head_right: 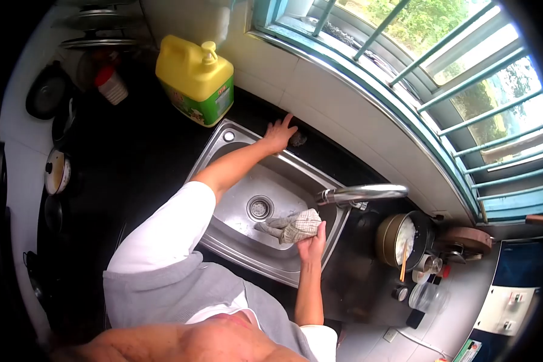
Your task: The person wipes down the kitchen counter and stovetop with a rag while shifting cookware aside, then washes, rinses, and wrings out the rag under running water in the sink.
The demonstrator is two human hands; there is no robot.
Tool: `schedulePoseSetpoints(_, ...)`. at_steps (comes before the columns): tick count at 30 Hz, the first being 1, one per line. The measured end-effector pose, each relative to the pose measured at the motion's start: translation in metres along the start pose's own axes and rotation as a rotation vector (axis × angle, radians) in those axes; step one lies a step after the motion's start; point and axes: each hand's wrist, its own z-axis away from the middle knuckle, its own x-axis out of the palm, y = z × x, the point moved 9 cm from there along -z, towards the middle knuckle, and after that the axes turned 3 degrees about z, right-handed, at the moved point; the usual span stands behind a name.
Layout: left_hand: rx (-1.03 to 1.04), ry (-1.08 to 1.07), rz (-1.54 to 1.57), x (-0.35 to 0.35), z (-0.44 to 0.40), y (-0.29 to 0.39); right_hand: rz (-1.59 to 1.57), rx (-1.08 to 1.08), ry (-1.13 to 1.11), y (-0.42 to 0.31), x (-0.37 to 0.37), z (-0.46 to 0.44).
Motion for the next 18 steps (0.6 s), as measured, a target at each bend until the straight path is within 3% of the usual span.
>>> schedulePoseSetpoints(2,0.089,0.072,0.09,-0.003,-0.006,-0.008,-0.008,-0.031,0.039,-0.003,0.022,0.001)
schedulePoseSetpoints(4,0.209,0.196,0.152,-0.023,0.002,-0.013,0.091,-0.034,-0.058,-0.007,0.06,-0.007)
schedulePoseSetpoints(7,0.309,0.446,0.413,-0.071,0.071,-0.048,0.253,-0.068,-0.17,-0.009,0.12,-0.028)
schedulePoseSetpoints(9,0.081,0.332,0.492,-0.106,0.133,-0.079,0.468,-0.146,-0.247,0.002,0.154,-0.06)
schedulePoseSetpoints(11,-0.055,0.41,0.503,-0.13,0.195,-0.11,0.803,-0.243,-0.308,0.026,0.183,-0.111)
schedulePoseSetpoints(12,-0.134,0.408,0.528,-0.132,0.221,-0.124,1.128,-0.468,-0.244,0.033,0.2,-0.138)
schedulePoseSetpoints(14,-0.27,0.412,0.541,-0.138,0.263,-0.138,1.458,-0.83,-0.404,0.076,0.237,-0.192)
schedulePoseSetpoints(15,-0.282,0.42,0.496,-0.133,0.28,-0.145,1.869,-0.541,-0.356,0.117,0.221,-0.233)
schedulePoseSetpoints(16,-0.348,0.396,0.504,-0.128,0.29,-0.148,2.147,-0.905,-0.276,0.134,0.215,-0.237)
schedulePoseSetpoints(18,-0.384,0.346,0.48,-0.116,0.298,-0.15,2.159,-0.972,-0.284,0.131,0.219,-0.236)
